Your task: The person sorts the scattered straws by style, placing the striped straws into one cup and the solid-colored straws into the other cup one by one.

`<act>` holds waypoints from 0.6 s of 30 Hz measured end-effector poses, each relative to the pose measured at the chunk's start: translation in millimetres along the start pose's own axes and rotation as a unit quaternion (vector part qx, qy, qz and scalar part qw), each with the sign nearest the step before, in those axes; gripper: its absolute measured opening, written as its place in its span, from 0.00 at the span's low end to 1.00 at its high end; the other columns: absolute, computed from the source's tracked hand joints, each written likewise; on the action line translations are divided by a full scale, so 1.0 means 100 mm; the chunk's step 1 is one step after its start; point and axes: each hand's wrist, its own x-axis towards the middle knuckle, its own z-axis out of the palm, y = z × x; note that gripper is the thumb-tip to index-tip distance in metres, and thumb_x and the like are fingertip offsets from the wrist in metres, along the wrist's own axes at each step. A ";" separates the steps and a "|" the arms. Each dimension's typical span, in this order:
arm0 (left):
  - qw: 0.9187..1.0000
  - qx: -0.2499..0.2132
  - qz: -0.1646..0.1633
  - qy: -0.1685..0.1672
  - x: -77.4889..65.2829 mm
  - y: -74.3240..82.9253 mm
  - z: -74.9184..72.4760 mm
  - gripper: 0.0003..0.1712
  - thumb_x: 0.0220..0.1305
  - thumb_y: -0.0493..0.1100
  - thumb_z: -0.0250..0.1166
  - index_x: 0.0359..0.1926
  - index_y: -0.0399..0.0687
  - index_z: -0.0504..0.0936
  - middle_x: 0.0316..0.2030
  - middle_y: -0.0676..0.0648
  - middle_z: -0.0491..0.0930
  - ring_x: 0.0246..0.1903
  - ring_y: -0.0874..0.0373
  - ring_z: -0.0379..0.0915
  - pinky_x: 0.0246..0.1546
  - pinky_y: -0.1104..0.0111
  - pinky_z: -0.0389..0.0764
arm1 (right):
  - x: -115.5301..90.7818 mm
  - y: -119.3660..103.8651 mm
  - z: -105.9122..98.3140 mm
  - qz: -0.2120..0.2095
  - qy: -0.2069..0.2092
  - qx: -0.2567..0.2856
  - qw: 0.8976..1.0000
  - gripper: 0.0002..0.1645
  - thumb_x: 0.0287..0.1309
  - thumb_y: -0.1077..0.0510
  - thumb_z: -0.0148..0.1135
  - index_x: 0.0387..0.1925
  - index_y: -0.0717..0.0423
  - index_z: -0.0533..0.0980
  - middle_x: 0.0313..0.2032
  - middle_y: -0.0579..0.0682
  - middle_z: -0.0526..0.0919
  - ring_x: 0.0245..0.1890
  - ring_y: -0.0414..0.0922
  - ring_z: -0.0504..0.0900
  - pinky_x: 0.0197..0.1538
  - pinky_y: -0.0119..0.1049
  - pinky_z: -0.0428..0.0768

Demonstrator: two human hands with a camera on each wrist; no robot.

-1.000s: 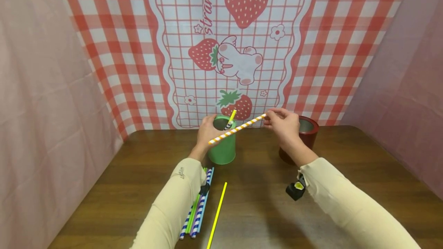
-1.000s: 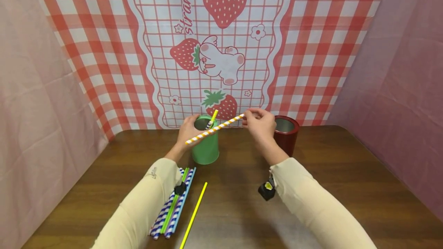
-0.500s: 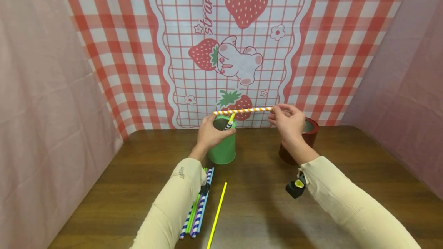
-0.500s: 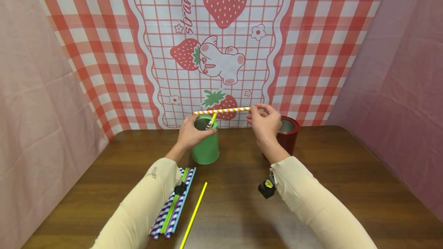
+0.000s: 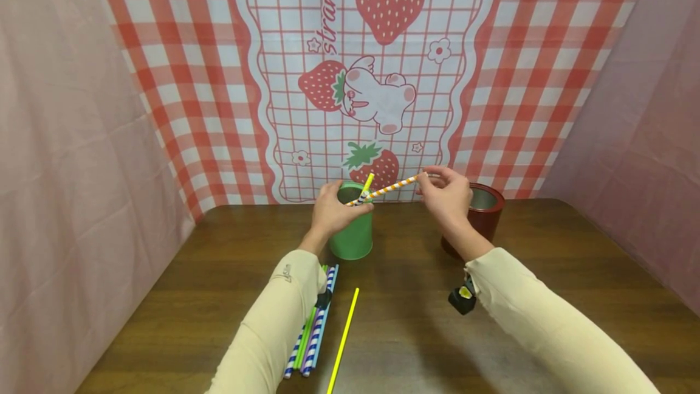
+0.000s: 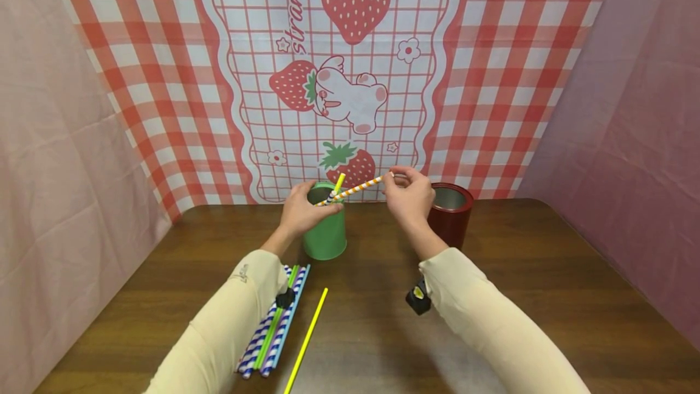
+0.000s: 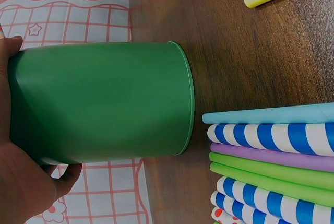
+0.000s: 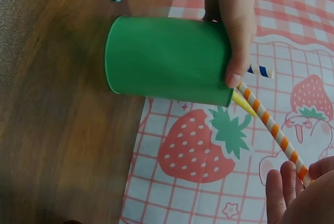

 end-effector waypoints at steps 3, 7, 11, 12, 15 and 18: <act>1.000 0.001 0.001 0.001 0.00 -0.01 0.01 0.56 0.41 0.64 0.74 0.69 0.44 0.65 0.66 0.41 0.63 0.63 0.45 0.64 0.60 0.55 0.70 | -0.03 0.01 0.05 -0.027 -0.006 -0.026 0.999 0.13 0.58 0.57 0.62 0.43 0.56 0.83 0.35 0.58 0.87 0.20 0.29 0.81 0.23 0.24 0.78; 1.000 0.003 0.000 0.002 0.01 -0.01 0.01 0.56 0.42 0.64 0.74 0.69 0.44 0.65 0.66 0.42 0.63 0.63 0.46 0.64 0.60 0.55 0.70 | -0.07 0.01 0.12 -0.053 -0.015 -0.066 0.996 0.13 0.57 0.55 0.63 0.43 0.54 0.84 0.34 0.55 0.88 0.22 0.32 0.83 0.23 0.23 0.74; 1.000 0.002 -0.001 0.003 0.01 -0.01 0.01 0.56 0.41 0.64 0.74 0.69 0.44 0.65 0.66 0.42 0.64 0.63 0.46 0.64 0.60 0.55 0.69 | -0.11 0.03 0.19 -0.064 -0.032 -0.079 0.994 0.13 0.58 0.55 0.63 0.44 0.55 0.83 0.34 0.54 0.88 0.26 0.41 0.86 0.24 0.23 0.75; 1.000 0.001 -0.002 0.003 0.01 -0.01 0.01 0.56 0.41 0.64 0.74 0.69 0.44 0.65 0.66 0.42 0.64 0.63 0.46 0.64 0.61 0.55 0.69 | -0.11 0.04 0.21 -0.068 -0.034 -0.080 0.994 0.14 0.57 0.56 0.63 0.44 0.55 0.83 0.35 0.55 0.88 0.27 0.43 0.87 0.25 0.23 0.76; 1.000 0.002 -0.001 0.004 0.01 0.00 0.01 0.56 0.41 0.64 0.74 0.69 0.44 0.65 0.66 0.42 0.64 0.63 0.46 0.64 0.61 0.55 0.69 | -0.13 0.06 0.25 -0.082 -0.034 -0.089 0.992 0.14 0.56 0.57 0.64 0.44 0.56 0.83 0.34 0.55 0.88 0.26 0.44 0.87 0.26 0.24 0.76; 1.000 0.001 0.000 0.004 0.00 0.00 0.00 0.56 0.41 0.64 0.74 0.69 0.45 0.66 0.66 0.42 0.63 0.63 0.46 0.63 0.61 0.55 0.69 | -0.14 0.07 0.28 -0.095 -0.030 -0.100 0.990 0.14 0.55 0.56 0.65 0.44 0.54 0.83 0.33 0.53 0.88 0.27 0.45 0.87 0.26 0.25 0.75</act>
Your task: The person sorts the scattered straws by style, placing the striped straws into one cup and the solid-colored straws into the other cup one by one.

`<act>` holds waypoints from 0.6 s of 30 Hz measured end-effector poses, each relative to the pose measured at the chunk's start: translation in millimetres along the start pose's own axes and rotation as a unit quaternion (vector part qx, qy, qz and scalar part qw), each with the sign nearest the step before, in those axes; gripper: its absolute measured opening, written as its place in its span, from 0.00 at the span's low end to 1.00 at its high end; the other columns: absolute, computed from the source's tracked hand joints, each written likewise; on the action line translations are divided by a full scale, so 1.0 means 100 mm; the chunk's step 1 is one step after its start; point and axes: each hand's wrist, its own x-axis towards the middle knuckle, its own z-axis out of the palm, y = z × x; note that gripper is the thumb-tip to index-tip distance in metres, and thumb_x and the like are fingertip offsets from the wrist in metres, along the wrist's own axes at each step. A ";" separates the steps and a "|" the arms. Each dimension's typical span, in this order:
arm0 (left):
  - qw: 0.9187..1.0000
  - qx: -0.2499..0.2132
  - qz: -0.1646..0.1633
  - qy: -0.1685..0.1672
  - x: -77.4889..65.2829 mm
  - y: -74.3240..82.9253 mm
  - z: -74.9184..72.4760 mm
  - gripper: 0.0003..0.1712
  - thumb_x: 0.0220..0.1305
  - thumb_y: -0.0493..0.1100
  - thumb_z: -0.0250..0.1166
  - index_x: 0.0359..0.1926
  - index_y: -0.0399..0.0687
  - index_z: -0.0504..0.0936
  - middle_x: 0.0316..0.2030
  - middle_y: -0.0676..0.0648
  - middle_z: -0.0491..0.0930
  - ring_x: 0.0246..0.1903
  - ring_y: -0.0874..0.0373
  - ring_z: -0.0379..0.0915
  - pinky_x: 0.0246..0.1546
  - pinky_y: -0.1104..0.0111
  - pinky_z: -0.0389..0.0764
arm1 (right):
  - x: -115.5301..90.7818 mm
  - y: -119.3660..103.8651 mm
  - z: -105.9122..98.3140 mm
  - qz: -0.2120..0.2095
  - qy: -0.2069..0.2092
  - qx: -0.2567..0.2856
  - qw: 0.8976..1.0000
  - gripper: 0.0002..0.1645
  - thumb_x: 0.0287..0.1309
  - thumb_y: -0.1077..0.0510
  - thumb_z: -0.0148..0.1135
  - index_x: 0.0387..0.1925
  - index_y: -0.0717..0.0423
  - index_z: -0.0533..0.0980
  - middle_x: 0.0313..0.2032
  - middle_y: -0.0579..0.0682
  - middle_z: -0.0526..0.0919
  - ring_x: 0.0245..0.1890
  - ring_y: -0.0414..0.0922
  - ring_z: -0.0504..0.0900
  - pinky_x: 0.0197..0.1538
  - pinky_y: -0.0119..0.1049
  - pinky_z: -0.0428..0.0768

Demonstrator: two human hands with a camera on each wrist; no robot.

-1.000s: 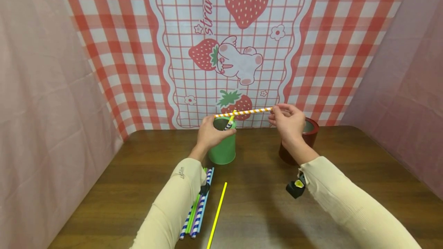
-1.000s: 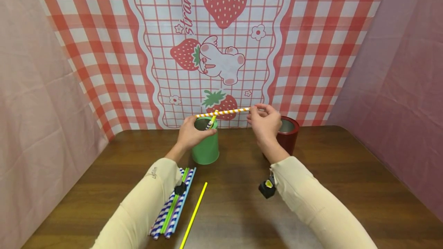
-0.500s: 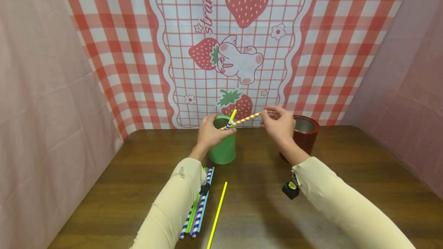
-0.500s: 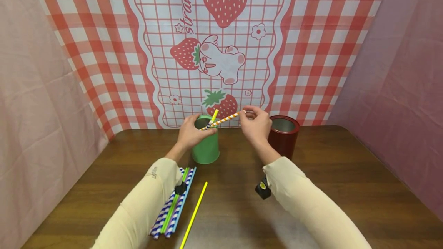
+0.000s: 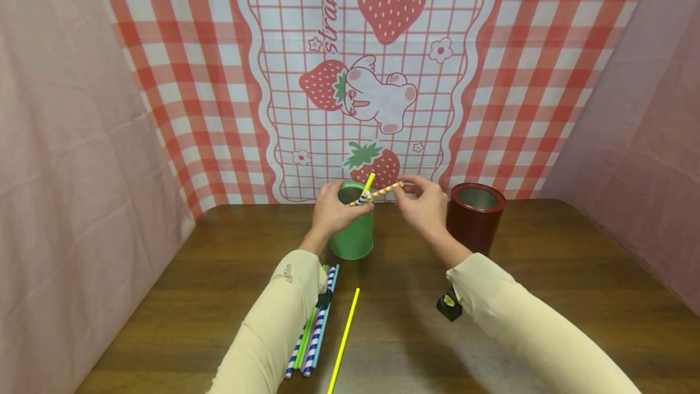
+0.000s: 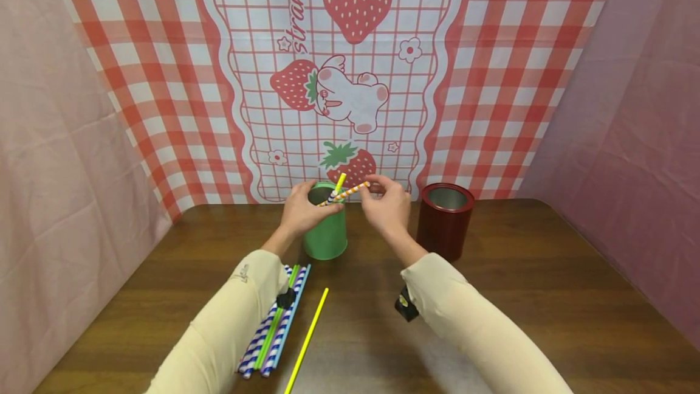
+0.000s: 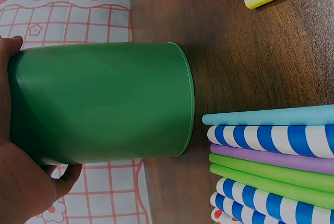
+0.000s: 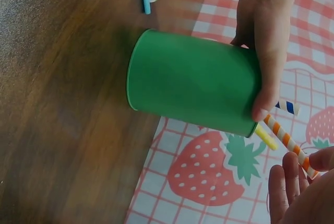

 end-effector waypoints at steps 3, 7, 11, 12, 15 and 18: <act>1.000 0.000 0.000 0.001 0.00 0.00 0.00 0.56 0.41 0.64 0.74 0.69 0.45 0.66 0.66 0.41 0.63 0.63 0.46 0.64 0.61 0.56 0.69 | -0.01 -0.02 0.03 -0.009 0.000 -0.003 1.000 0.14 0.54 0.55 0.66 0.44 0.52 0.84 0.32 0.52 0.88 0.25 0.45 0.86 0.25 0.26 0.74; 1.000 0.002 0.001 0.002 0.01 -0.01 0.00 0.56 0.41 0.65 0.74 0.69 0.44 0.65 0.66 0.42 0.63 0.63 0.46 0.64 0.61 0.56 0.69 | -0.02 -0.05 0.08 -0.021 -0.009 -0.001 1.000 0.15 0.54 0.56 0.64 0.45 0.53 0.84 0.33 0.52 0.88 0.24 0.44 0.86 0.22 0.26 0.74; 1.000 0.002 0.001 -0.003 0.00 -0.01 -0.01 0.56 0.42 0.65 0.73 0.69 0.45 0.65 0.67 0.42 0.62 0.63 0.46 0.63 0.61 0.55 0.68 | -0.05 -0.04 0.14 -0.027 -0.028 -0.003 0.999 0.15 0.54 0.57 0.63 0.45 0.55 0.83 0.35 0.52 0.88 0.26 0.45 0.86 0.24 0.29 0.77; 1.000 0.001 0.000 -0.004 0.00 -0.01 -0.01 0.56 0.42 0.65 0.73 0.69 0.45 0.65 0.67 0.42 0.62 0.63 0.46 0.63 0.61 0.55 0.68 | -0.06 -0.02 0.15 -0.028 -0.033 -0.004 0.999 0.15 0.54 0.57 0.63 0.45 0.55 0.83 0.35 0.53 0.88 0.27 0.45 0.86 0.26 0.31 0.79; 1.000 -0.002 -0.001 -0.009 -0.01 -0.01 -0.01 0.56 0.43 0.66 0.73 0.69 0.45 0.64 0.67 0.42 0.62 0.64 0.46 0.62 0.62 0.54 0.68 | -0.10 0.02 0.17 -0.030 -0.043 -0.020 0.998 0.15 0.54 0.57 0.63 0.44 0.55 0.84 0.35 0.52 0.88 0.29 0.46 0.86 0.33 0.37 0.81; 1.000 -0.005 -0.002 -0.010 -0.01 -0.01 -0.02 0.56 0.43 0.66 0.73 0.69 0.45 0.64 0.67 0.42 0.61 0.64 0.46 0.62 0.62 0.54 0.68 | -0.14 0.07 0.19 -0.030 -0.050 -0.033 0.998 0.14 0.54 0.57 0.64 0.43 0.54 0.84 0.35 0.52 0.88 0.29 0.46 0.86 0.37 0.41 0.81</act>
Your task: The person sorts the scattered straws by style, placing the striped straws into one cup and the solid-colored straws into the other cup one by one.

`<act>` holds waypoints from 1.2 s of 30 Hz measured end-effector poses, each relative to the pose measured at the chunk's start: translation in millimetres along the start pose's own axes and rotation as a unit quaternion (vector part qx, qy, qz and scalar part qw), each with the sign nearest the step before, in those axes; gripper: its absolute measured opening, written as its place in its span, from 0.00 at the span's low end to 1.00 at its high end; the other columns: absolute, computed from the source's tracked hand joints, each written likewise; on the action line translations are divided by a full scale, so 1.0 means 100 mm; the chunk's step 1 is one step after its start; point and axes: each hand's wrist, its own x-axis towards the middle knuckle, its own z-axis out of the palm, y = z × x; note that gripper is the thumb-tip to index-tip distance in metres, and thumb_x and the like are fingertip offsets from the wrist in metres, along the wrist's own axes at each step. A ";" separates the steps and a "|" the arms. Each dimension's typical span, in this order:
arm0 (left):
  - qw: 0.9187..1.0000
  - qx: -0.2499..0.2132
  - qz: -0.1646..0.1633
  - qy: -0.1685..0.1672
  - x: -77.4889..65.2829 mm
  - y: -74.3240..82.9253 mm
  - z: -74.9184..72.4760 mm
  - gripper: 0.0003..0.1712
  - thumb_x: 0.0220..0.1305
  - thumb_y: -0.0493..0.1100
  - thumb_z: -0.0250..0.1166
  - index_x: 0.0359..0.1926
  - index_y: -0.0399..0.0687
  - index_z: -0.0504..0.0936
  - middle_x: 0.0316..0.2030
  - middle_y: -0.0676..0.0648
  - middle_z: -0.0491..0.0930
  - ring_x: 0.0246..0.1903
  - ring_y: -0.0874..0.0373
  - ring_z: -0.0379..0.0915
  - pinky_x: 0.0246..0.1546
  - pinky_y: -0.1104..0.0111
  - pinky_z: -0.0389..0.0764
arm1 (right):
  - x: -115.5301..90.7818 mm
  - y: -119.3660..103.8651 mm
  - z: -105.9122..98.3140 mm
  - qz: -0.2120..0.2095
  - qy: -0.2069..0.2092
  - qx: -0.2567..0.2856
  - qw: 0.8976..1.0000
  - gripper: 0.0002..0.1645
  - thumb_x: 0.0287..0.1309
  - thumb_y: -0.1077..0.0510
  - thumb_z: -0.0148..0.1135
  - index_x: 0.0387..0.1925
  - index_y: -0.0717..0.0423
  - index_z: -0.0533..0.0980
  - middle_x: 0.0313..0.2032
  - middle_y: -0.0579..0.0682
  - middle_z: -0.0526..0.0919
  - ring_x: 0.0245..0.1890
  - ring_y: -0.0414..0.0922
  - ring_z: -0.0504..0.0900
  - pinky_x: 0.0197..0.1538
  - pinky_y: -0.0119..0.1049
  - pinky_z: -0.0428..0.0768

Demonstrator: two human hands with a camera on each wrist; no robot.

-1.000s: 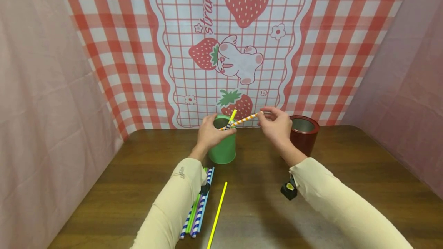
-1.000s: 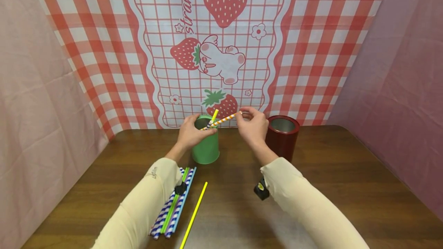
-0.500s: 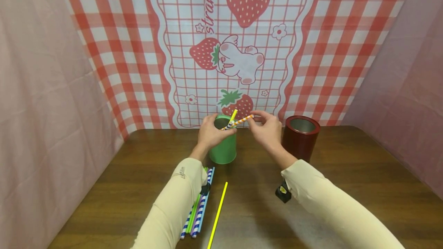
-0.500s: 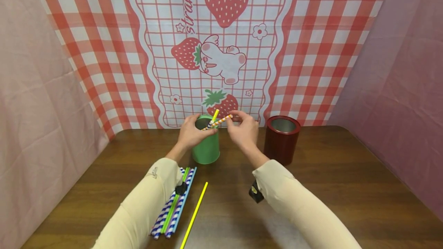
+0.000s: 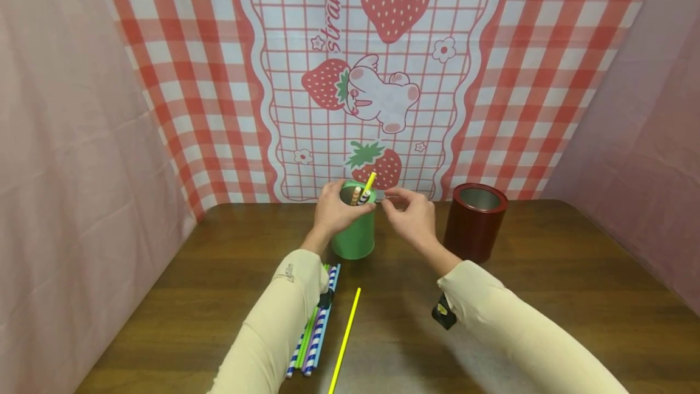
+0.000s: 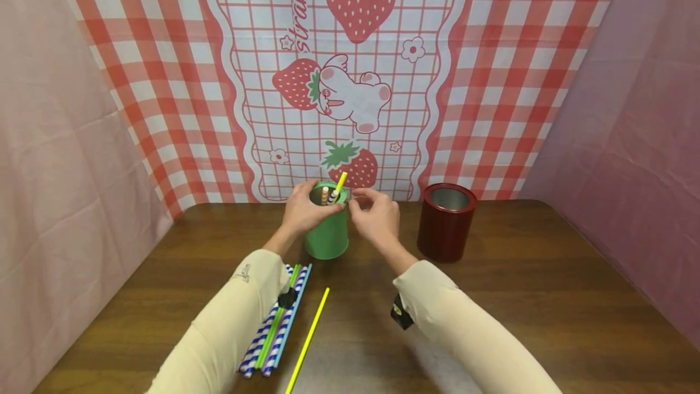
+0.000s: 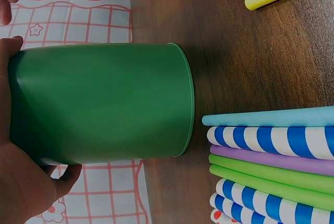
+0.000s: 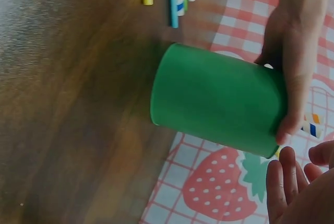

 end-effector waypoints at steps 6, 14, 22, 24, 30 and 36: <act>1.000 -0.003 -0.003 -0.001 0.00 0.00 0.00 0.56 0.43 0.66 0.73 0.70 0.45 0.64 0.68 0.42 0.61 0.64 0.46 0.62 0.62 0.53 0.68 | -0.07 0.03 0.04 -0.007 -0.013 -0.010 1.000 0.13 0.53 0.57 0.65 0.42 0.55 0.85 0.36 0.51 0.88 0.29 0.45 0.85 0.39 0.43 0.80; 1.000 -0.004 -0.005 0.002 -0.01 -0.01 0.00 0.56 0.43 0.65 0.74 0.69 0.45 0.64 0.67 0.42 0.62 0.63 0.46 0.63 0.62 0.55 0.68 | -0.25 0.02 0.16 -0.021 -0.045 0.006 0.999 0.10 0.51 0.59 0.66 0.36 0.56 0.85 0.30 0.49 0.88 0.27 0.43 0.84 0.35 0.40 0.80; 1.000 0.002 0.001 -0.012 0.00 0.01 -0.02 0.57 0.42 0.67 0.73 0.70 0.47 0.63 0.67 0.42 0.61 0.63 0.46 0.63 0.60 0.54 0.69 | -0.48 -0.01 0.31 -0.026 -0.145 -0.010 0.989 0.05 0.51 0.58 0.66 0.31 0.54 0.85 0.26 0.42 0.85 0.25 0.37 0.80 0.32 0.35 0.78; 1.000 0.004 0.001 -0.017 0.01 0.01 -0.03 0.57 0.43 0.67 0.72 0.71 0.48 0.62 0.68 0.43 0.61 0.63 0.46 0.63 0.61 0.53 0.69 | -0.53 -0.02 0.36 -0.040 -0.184 -0.022 0.982 0.05 0.51 0.58 0.66 0.31 0.53 0.85 0.26 0.41 0.85 0.25 0.36 0.80 0.33 0.35 0.79; 1.000 0.009 0.001 -0.030 0.00 0.00 -0.04 0.57 0.45 0.69 0.70 0.72 0.50 0.60 0.69 0.44 0.58 0.64 0.46 0.61 0.61 0.52 0.69 | -0.65 -0.10 0.53 -0.104 -0.303 -0.063 0.945 0.05 0.55 0.55 0.65 0.32 0.49 0.84 0.18 0.39 0.79 0.18 0.34 0.74 0.23 0.31 0.73; 0.999 0.010 0.002 -0.038 -0.01 0.00 -0.05 0.57 0.47 0.70 0.69 0.73 0.51 0.58 0.70 0.45 0.56 0.65 0.45 0.60 0.60 0.51 0.70 | -0.73 -0.14 0.65 -0.131 -0.381 -0.085 0.911 0.07 0.58 0.55 0.63 0.35 0.51 0.84 0.16 0.40 0.77 0.13 0.34 0.71 0.18 0.29 0.71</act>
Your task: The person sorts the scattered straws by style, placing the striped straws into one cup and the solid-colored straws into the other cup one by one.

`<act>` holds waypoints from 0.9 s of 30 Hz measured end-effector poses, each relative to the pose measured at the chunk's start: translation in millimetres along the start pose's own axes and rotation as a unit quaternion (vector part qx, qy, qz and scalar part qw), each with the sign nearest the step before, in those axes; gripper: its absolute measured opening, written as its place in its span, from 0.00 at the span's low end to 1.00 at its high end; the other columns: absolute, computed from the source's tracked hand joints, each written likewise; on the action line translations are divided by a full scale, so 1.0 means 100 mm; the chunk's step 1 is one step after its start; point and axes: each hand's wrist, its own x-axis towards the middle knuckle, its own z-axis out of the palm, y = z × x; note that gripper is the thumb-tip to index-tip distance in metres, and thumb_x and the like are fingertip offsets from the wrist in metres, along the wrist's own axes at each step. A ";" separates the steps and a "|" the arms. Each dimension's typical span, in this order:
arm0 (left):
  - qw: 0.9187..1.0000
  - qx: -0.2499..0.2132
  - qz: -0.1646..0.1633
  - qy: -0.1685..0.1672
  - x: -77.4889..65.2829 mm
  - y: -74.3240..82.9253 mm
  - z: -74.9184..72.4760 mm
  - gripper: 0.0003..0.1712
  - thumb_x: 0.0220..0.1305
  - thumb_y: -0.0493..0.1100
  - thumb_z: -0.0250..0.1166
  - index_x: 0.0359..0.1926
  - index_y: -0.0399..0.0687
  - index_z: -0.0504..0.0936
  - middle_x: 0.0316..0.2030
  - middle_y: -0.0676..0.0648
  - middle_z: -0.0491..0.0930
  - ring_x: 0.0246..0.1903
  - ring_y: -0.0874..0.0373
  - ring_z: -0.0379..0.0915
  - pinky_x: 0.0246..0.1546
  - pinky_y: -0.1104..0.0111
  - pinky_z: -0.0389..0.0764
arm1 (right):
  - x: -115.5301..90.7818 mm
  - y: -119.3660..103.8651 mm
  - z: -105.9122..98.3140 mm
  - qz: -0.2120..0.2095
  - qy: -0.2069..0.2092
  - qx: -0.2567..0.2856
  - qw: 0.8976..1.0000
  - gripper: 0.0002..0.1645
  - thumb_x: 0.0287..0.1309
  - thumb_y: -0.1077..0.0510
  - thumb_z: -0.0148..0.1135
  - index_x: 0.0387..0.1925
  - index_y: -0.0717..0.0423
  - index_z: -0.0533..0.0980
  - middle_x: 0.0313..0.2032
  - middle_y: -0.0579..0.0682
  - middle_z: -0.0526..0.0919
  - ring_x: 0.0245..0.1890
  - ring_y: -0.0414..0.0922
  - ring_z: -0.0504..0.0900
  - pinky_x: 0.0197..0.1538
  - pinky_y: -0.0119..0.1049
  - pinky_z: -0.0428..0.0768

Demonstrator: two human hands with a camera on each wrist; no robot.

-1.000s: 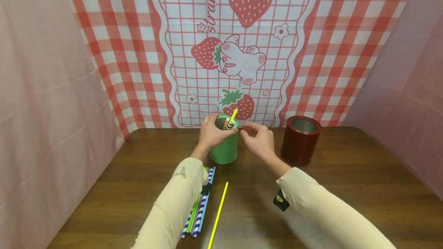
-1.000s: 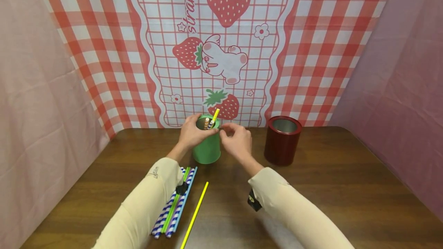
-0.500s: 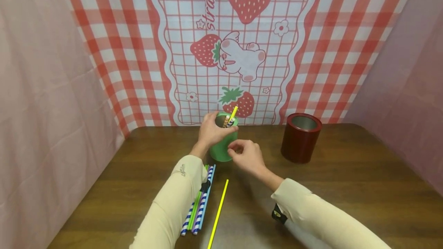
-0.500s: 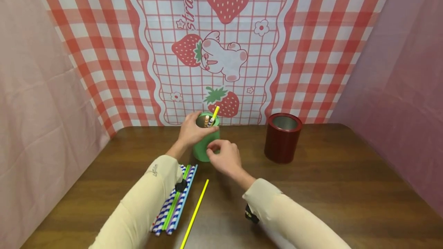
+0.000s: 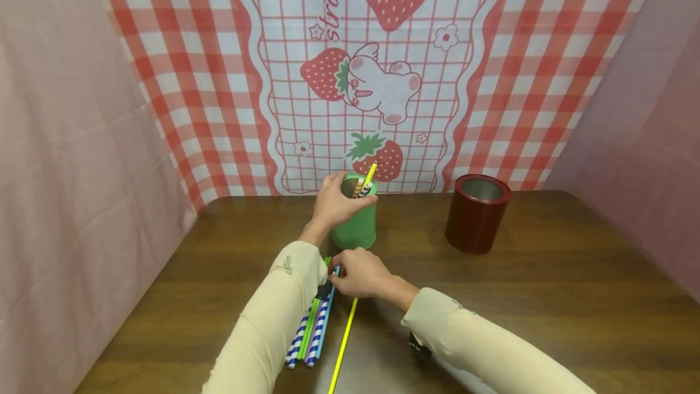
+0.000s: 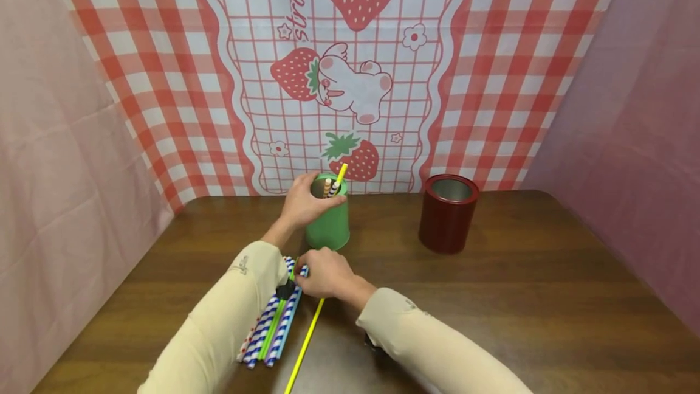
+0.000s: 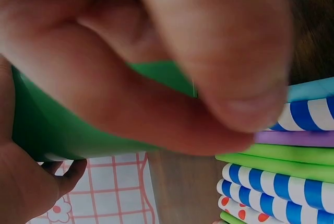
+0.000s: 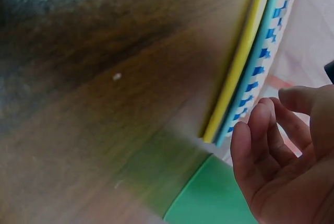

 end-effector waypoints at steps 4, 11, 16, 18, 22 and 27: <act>1.000 0.001 0.001 -0.002 0.01 0.01 0.00 0.58 0.47 0.70 0.68 0.73 0.51 0.58 0.70 0.44 0.56 0.65 0.45 0.60 0.60 0.51 0.69 | 0.00 0.03 0.04 -0.006 -0.006 -0.013 1.000 0.07 0.59 0.55 0.63 0.27 0.49 0.83 0.14 0.38 0.73 0.13 0.34 0.69 0.18 0.29 0.69; 1.000 0.004 0.001 -0.004 0.02 0.00 -0.01 0.57 0.47 0.70 0.69 0.73 0.50 0.59 0.70 0.45 0.56 0.66 0.46 0.60 0.61 0.52 0.68 | 0.00 0.08 0.12 -0.009 0.016 -0.028 0.999 0.09 0.58 0.54 0.63 0.23 0.46 0.81 0.14 0.35 0.72 0.13 0.33 0.67 0.18 0.28 0.68; 1.000 0.002 -0.005 -0.007 0.00 0.01 -0.02 0.57 0.47 0.70 0.68 0.73 0.53 0.58 0.71 0.45 0.55 0.66 0.46 0.59 0.61 0.50 0.68 | 0.02 0.04 0.15 -0.026 0.021 -0.059 0.998 0.01 0.52 0.57 0.64 0.27 0.49 0.81 0.14 0.37 0.69 0.14 0.33 0.66 0.16 0.28 0.65; 1.000 -0.001 -0.005 -0.006 0.00 0.01 -0.02 0.57 0.47 0.70 0.68 0.73 0.52 0.58 0.70 0.45 0.56 0.66 0.46 0.59 0.61 0.50 0.68 | 0.02 0.04 0.16 -0.027 0.009 -0.070 0.997 0.01 0.49 0.58 0.65 0.25 0.48 0.80 0.14 0.37 0.68 0.14 0.34 0.64 0.15 0.28 0.63; 1.000 0.001 -0.006 -0.004 0.00 0.02 -0.01 0.57 0.47 0.70 0.69 0.73 0.52 0.58 0.70 0.46 0.56 0.66 0.46 0.59 0.61 0.51 0.68 | -0.01 0.04 0.16 -0.014 -0.001 -0.068 0.998 0.06 0.49 0.57 0.65 0.20 0.46 0.78 0.13 0.36 0.69 0.13 0.33 0.64 0.15 0.27 0.64; 1.000 -0.001 -0.004 0.000 0.00 0.01 -0.01 0.57 0.46 0.70 0.69 0.73 0.52 0.59 0.70 0.46 0.56 0.66 0.47 0.59 0.61 0.52 0.68 | -0.04 0.05 0.15 0.002 -0.006 -0.068 0.998 0.07 0.53 0.54 0.66 0.21 0.45 0.81 0.15 0.35 0.72 0.14 0.33 0.67 0.17 0.28 0.68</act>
